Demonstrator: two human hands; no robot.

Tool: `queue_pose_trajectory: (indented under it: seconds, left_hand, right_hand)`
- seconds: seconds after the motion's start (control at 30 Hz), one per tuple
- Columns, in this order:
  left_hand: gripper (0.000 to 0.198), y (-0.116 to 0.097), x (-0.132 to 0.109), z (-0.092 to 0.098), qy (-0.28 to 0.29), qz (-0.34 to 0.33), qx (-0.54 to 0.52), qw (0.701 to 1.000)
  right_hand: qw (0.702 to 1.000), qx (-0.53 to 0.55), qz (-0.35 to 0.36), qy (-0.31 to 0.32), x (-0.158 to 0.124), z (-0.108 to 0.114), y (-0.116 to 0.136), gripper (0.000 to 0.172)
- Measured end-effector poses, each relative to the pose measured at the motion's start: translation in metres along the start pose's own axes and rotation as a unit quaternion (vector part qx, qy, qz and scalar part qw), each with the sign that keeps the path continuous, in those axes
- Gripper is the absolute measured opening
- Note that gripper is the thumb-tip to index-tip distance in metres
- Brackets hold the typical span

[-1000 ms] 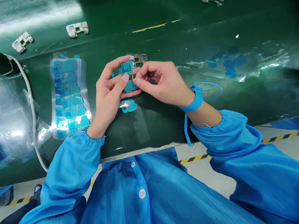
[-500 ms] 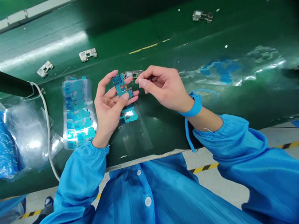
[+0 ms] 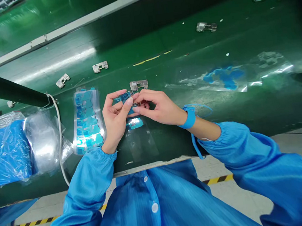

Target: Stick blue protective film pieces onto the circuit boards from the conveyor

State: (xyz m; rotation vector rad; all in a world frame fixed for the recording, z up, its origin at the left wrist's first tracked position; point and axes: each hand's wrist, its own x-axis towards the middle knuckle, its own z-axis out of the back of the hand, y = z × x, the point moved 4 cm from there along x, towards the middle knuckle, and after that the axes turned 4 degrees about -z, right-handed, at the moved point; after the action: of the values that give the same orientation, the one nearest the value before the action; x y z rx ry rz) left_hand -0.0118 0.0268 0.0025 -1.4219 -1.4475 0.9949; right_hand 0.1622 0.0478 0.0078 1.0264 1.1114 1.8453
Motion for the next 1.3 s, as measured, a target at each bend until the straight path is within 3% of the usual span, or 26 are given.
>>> queue_pose_trajectory:
  seconds: [0.13,0.27,0.33,0.4,0.5,0.57,0.63,0.7,0.8,0.87,0.93,1.03,1.1,1.2,1.3]
  left_hand:
    - [0.045,0.004,0.001,0.000,-0.030,0.030,-0.008,0.999]
    - [0.056,0.006,0.003,0.001,-0.033,0.062,-0.018,0.997]
    - [0.066,0.005,0.006,0.002,-0.028,0.082,-0.012,0.996]
    - [0.068,0.000,0.008,0.005,-0.033,0.082,-0.009,0.996]
    - [0.055,-0.008,0.012,0.012,-0.055,0.053,-0.012,0.997]
    - [0.047,-0.009,0.015,0.016,-0.069,0.037,-0.009,0.997]
    - [0.040,-0.008,0.018,0.020,-0.080,0.025,0.001,0.997]
    - [0.037,-0.006,0.022,0.025,-0.090,0.018,0.013,0.996]
    - [0.033,-0.005,0.028,0.033,-0.111,0.014,0.019,0.994]
    - [0.030,-0.007,0.031,0.039,-0.126,0.010,0.017,0.992]
    - [0.026,-0.009,0.033,0.044,-0.141,0.006,0.015,0.990]
    - [0.026,-0.010,0.035,0.045,-0.136,0.005,0.017,0.991]
    - [0.043,-0.005,0.035,0.039,-0.105,0.012,0.019,0.994]
    - [0.065,0.001,0.034,0.027,-0.056,-0.020,0.012,0.998]
    - [0.047,-0.001,0.031,0.018,-0.026,-0.111,-0.018,0.993]
  right_hand:
    - [1.000,0.004,-0.001,-0.011,-0.003,-0.008,0.001,0.011]
    - [0.999,0.016,-0.032,-0.023,0.000,-0.009,-0.004,0.021]
    - [0.998,0.007,-0.062,-0.030,0.014,0.008,-0.014,0.027]
    - [0.990,-0.053,-0.118,-0.061,0.042,0.042,-0.029,0.029]
    - [0.937,-0.259,-0.192,-0.135,0.102,0.096,-0.048,0.024]
    - [0.916,-0.314,-0.182,-0.172,0.145,0.107,-0.055,0.036]
    - [0.924,-0.331,-0.146,-0.123,0.184,0.086,-0.060,0.037]
    - [0.937,-0.340,-0.086,0.005,0.213,0.042,-0.065,0.029]
    - [0.920,-0.368,-0.073,0.112,0.242,-0.010,-0.070,0.031]
    - [0.916,-0.365,-0.104,0.130,0.256,-0.022,-0.071,0.033]
    - [0.930,-0.321,-0.122,0.129,0.264,-0.019,-0.068,0.028]
    - [0.975,-0.186,-0.103,0.061,0.253,-0.005,-0.052,0.019]
    - [0.995,-0.052,-0.089,-0.009,0.227,0.000,-0.038,0.022]
    - [0.977,0.158,-0.136,-0.037,0.167,-0.013,-0.024,0.037]
    - [0.950,0.250,-0.186,-0.010,0.105,-0.034,-0.013,0.047]
